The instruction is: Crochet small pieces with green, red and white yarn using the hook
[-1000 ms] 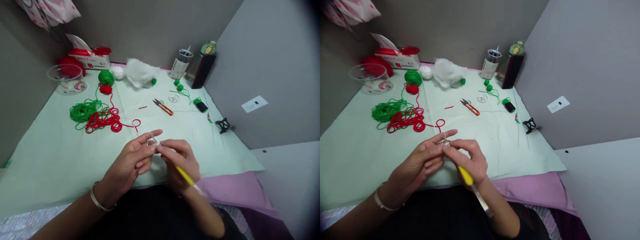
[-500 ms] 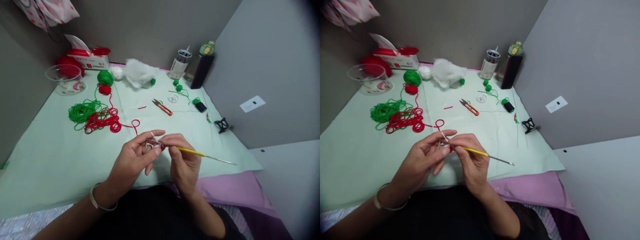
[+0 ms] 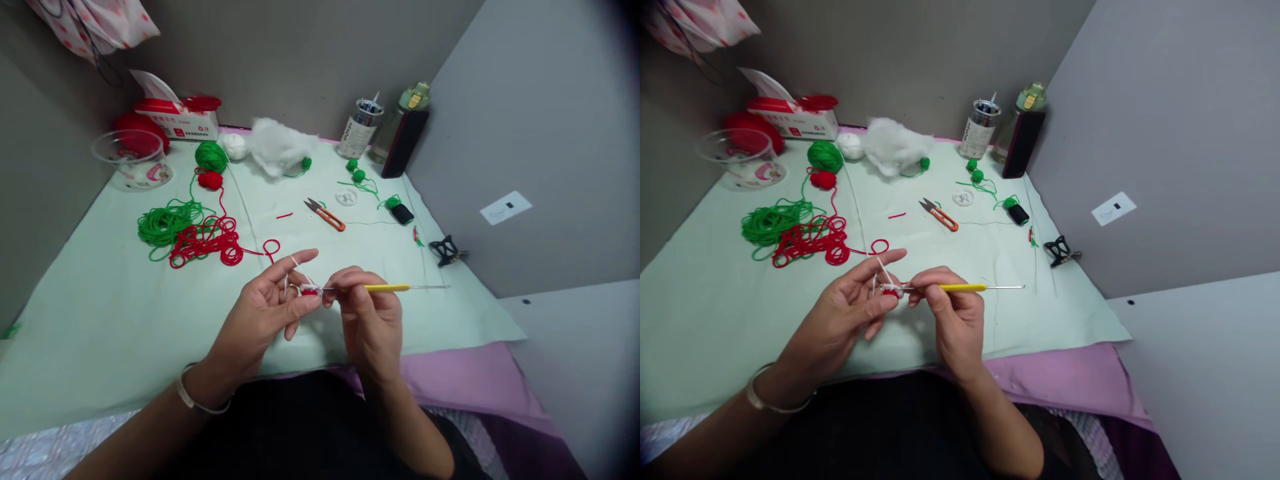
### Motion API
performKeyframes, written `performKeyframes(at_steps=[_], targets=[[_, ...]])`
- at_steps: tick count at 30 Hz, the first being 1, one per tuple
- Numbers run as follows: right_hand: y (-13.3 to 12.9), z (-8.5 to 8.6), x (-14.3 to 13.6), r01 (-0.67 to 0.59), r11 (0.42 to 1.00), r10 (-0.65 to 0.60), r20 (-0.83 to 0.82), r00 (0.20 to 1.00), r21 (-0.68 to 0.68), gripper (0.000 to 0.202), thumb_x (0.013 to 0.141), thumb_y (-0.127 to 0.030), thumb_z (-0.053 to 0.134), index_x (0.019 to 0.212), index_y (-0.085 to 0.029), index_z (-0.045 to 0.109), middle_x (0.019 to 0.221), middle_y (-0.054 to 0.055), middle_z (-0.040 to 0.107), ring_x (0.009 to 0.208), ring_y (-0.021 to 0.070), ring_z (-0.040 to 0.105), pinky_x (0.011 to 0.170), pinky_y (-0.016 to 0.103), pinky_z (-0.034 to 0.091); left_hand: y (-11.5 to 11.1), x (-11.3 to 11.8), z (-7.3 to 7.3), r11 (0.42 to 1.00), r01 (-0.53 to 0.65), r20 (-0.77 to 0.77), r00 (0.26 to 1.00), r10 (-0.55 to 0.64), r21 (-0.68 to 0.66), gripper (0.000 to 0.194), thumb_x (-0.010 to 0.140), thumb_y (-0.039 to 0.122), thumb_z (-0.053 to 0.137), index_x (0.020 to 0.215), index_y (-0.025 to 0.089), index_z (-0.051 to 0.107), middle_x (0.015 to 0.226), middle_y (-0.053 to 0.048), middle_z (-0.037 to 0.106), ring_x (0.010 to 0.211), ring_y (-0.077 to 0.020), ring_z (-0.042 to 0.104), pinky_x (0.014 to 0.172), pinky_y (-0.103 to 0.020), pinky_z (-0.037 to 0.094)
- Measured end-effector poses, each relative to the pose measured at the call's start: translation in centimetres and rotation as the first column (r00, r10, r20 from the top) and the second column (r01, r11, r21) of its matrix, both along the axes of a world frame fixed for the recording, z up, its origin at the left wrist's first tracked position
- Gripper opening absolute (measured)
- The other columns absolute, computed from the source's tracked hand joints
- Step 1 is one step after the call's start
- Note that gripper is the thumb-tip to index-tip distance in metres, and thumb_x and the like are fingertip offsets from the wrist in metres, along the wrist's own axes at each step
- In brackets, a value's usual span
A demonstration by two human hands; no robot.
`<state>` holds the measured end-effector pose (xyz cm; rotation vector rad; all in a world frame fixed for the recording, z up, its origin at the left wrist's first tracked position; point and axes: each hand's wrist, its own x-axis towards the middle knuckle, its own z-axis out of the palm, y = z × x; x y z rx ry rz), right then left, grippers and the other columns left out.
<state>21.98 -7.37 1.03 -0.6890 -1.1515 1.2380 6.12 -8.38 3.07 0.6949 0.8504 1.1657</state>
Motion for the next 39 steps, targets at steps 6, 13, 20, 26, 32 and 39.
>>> performKeyframes(at_steps=[6, 13, 20, 26, 32, 39], targets=[[0.1, 0.4, -0.2, -0.002, 0.999, -0.001, -0.055, 0.999, -0.043, 0.014, 0.099, -0.032, 0.069, 0.096, -0.024, 0.080, 0.086, 0.000, 0.069, 0.073, 0.0123, 0.065, 0.072, 0.028, 0.053, 0.0, -0.3, 0.4, 0.997, 0.067, 0.020, 0.998, -0.066, -0.039, 0.064, 0.083, 0.022, 0.085, 0.142, 0.026, 0.063, 0.091, 0.002, 0.066, 0.044, 0.0005, 0.046, 0.035, -0.010, 0.036], [0.3, 0.9, -0.1, 0.002, 0.984, -0.028, -0.146, 0.989, -0.176, 0.015, 0.094, -0.035, 0.075, 0.088, -0.024, 0.081, 0.080, 0.000, 0.069, 0.068, 0.0104, 0.063, 0.065, 0.022, 0.054, 0.0, -1.0, 0.9, 0.974, 0.204, 0.163, 0.969, -0.186, -0.099, 0.062, 0.086, 0.017, 0.080, 0.144, 0.020, 0.060, 0.082, 0.004, 0.060, 0.040, 0.0034, 0.030, 0.036, -0.010, 0.029], [0.4, 1.5, 0.6, -0.115, 0.937, 0.042, -0.220, 0.975, -0.331, 0.016, 0.091, -0.036, 0.078, 0.083, -0.022, 0.079, 0.078, 0.001, 0.066, 0.065, 0.0090, 0.057, 0.059, 0.019, 0.049, -0.1, -1.4, 0.7, 0.951, 0.293, 0.292, 0.922, -0.255, -0.095, 0.045, 0.090, 0.015, 0.076, 0.135, 0.021, 0.069, 0.075, 0.006, 0.052, 0.044, 0.0018, 0.020, 0.038, -0.011, 0.024], [0.2, 1.4, 0.4, -0.111, 0.949, 0.048, -0.214, 0.976, -0.294, 0.018, 0.092, -0.039, 0.077, 0.084, -0.023, 0.078, 0.073, 0.000, 0.065, 0.062, 0.0101, 0.055, 0.057, 0.021, 0.047, 0.0, -0.8, 0.4, 0.961, 0.261, 0.243, 0.941, -0.234, -0.086, 0.038, 0.084, 0.019, 0.083, 0.122, 0.022, 0.077, 0.076, 0.005, 0.057, 0.043, 0.0016, 0.024, 0.037, -0.012, 0.024], [-0.3, 0.4, -0.6, 0.098, 0.993, -0.105, 0.134, 0.985, 0.060, 0.015, 0.099, -0.028, 0.068, 0.097, -0.028, 0.082, 0.096, 0.004, 0.076, 0.095, 0.0188, 0.068, 0.086, 0.033, 0.053, -0.1, 0.6, -0.5, 1.000, 0.012, -0.034, 0.999, -0.012, -0.017, 0.052, 0.075, 0.021, 0.092, 0.124, 0.027, 0.077, 0.080, 0.003, 0.065, 0.073, -0.0083, 0.060, 0.068, -0.016, 0.052], [0.2, -0.3, -0.4, 0.090, 0.995, -0.087, 0.068, 0.994, -0.044, 0.015, 0.100, -0.033, 0.067, 0.098, -0.029, 0.081, 0.092, 0.002, 0.075, 0.080, 0.0162, 0.064, 0.074, 0.031, 0.050, -0.1, 0.3, -0.3, 1.000, -0.017, -0.084, 0.996, 0.016, -0.011, 0.047, 0.076, 0.030, 0.091, 0.122, 0.028, 0.078, 0.092, 0.001, 0.070, 0.092, -0.0148, 0.067, 0.090, -0.028, 0.053]])
